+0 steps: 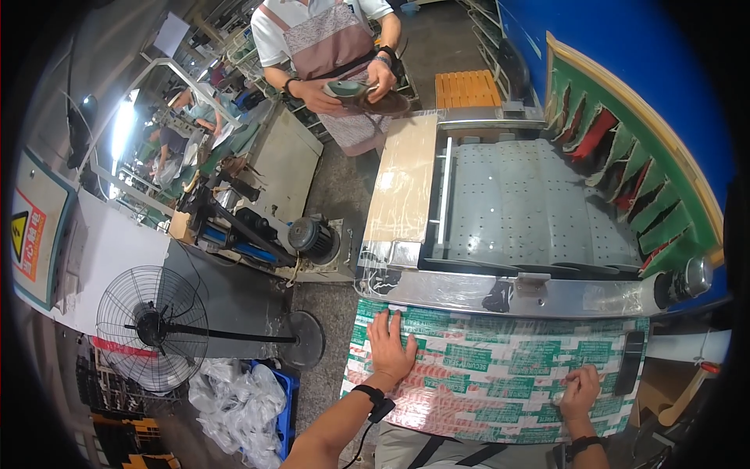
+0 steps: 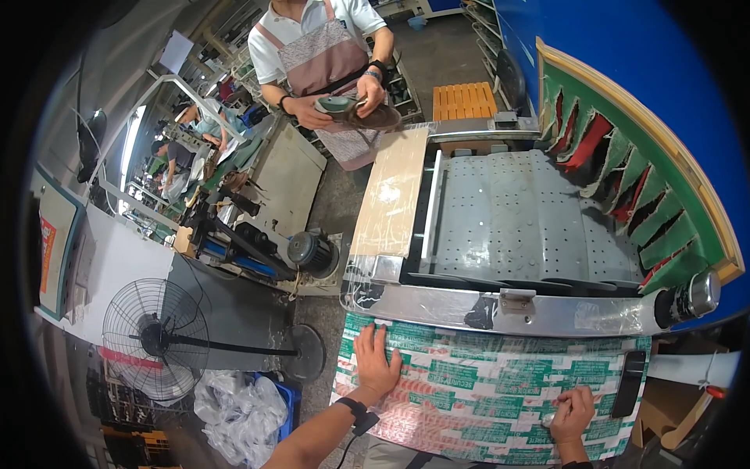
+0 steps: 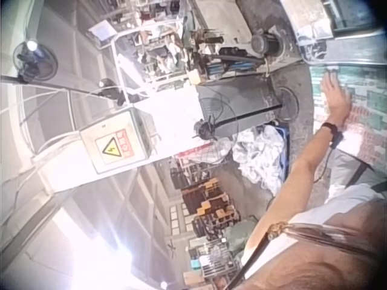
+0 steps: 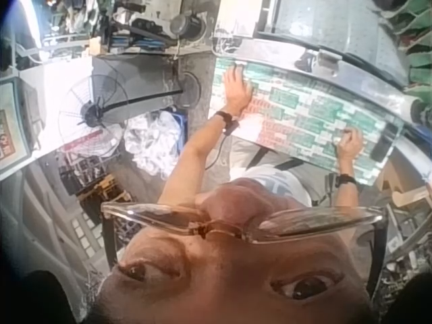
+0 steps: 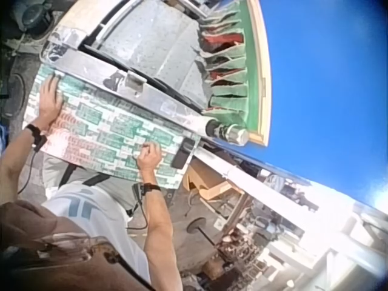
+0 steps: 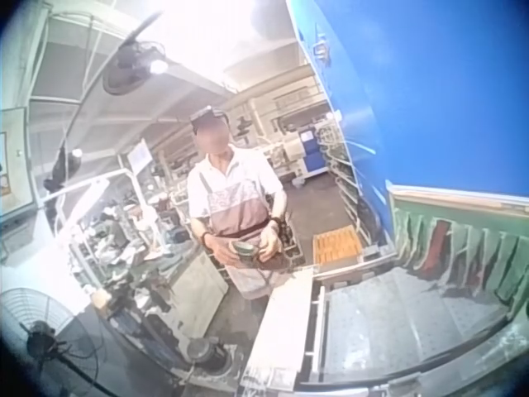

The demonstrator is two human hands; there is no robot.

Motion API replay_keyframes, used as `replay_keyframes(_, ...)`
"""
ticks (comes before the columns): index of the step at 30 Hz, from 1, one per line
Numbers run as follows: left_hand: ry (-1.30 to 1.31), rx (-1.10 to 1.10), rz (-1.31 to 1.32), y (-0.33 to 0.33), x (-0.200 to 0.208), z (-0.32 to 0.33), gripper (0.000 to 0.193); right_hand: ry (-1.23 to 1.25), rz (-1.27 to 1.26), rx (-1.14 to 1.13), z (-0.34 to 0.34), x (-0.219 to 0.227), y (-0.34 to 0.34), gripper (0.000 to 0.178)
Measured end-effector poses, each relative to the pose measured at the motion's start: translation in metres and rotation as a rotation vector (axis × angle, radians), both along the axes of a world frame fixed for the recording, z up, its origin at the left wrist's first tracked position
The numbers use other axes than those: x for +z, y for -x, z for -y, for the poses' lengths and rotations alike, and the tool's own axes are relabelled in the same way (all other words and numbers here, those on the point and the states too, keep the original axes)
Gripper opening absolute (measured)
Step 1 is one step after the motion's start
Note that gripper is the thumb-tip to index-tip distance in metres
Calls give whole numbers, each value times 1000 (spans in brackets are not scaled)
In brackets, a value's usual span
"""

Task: Checking and lacing shoes in a footwear production facility.

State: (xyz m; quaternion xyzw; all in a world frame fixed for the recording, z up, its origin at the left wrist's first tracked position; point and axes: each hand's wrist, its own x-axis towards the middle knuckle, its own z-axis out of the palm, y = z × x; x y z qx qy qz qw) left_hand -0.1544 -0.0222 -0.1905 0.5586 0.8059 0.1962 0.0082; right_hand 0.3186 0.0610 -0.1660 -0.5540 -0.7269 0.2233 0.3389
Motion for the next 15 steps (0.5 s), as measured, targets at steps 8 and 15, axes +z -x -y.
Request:
replay_keyframes(8,-7,-3,4,0,-1,1,70,-25,11,10,0,0,-1,12)
replay_keyframes(15,-26,-6,9,-1,0,0,69,-30,75,11,2,-7,-8,12)
